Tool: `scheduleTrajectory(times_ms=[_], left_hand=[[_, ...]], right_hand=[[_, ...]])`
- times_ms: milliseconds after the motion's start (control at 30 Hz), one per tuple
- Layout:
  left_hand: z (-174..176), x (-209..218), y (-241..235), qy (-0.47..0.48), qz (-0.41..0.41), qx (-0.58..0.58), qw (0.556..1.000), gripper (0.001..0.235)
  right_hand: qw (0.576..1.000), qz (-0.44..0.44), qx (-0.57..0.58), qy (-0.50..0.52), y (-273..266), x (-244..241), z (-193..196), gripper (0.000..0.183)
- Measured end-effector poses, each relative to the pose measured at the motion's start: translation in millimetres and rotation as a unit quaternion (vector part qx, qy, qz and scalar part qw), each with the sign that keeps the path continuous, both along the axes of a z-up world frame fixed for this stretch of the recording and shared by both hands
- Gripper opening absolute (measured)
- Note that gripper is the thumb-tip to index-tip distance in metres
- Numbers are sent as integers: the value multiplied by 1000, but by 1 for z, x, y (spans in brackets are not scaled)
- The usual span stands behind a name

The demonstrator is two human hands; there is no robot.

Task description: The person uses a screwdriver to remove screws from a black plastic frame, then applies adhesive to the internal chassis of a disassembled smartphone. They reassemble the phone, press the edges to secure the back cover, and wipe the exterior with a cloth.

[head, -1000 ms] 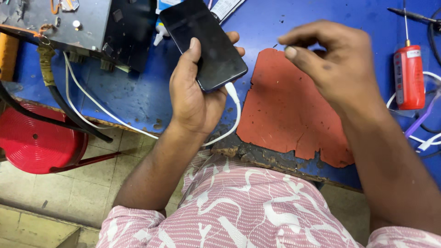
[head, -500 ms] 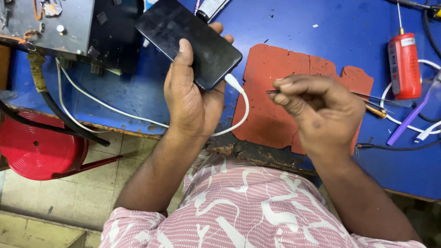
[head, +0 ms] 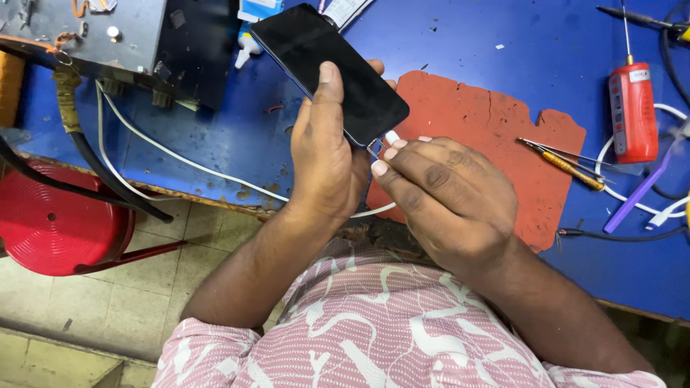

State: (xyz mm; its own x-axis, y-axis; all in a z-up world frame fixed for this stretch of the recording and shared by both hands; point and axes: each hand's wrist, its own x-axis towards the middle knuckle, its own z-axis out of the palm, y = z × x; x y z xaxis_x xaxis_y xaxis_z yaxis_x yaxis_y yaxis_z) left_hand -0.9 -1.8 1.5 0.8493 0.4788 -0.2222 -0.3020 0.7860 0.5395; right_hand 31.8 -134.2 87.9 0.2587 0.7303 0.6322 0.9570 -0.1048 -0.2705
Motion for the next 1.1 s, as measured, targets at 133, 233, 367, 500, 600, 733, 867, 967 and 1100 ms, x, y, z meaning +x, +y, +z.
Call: scheduleTrajectory(times_ms=[133,233,367,500,600,733,867,967,1100], left_hand=[[1,-2,0,-14,-3,0,1000,42],[0,-2,0,-21,-4,-1,1000,42],[0,-2,0,-30,-5,3,1000,41],[0,-3,-2,-14,-13,19,1000,43],[-1,-6,-3,-17,-21,43,999,45],[1,-5,-3,2,-16,67,998,44],[3,-6,-2,10,-33,75,997,44],[5,-7,-1,14,-50,84,995,39],[6,-5,-3,12,-34,98,994,37]], right_hand=[[1000,-18,-10,6,-1,-2,-3,14],[1000,-23,-8,6,-5,-3,-7,14],[999,-32,-17,15,-9,-3,-12,15],[999,-41,-13,22,-8,-4,-16,15],[999,-36,-25,14,-9,-2,-15,20],[999,-26,-28,18,-11,2,-13,22],[999,-11,-15,29,-13,5,-15,20],[999,-11,-8,30,-14,7,-13,18],[999,-5,-21,-41,-15,7,-14,21]])
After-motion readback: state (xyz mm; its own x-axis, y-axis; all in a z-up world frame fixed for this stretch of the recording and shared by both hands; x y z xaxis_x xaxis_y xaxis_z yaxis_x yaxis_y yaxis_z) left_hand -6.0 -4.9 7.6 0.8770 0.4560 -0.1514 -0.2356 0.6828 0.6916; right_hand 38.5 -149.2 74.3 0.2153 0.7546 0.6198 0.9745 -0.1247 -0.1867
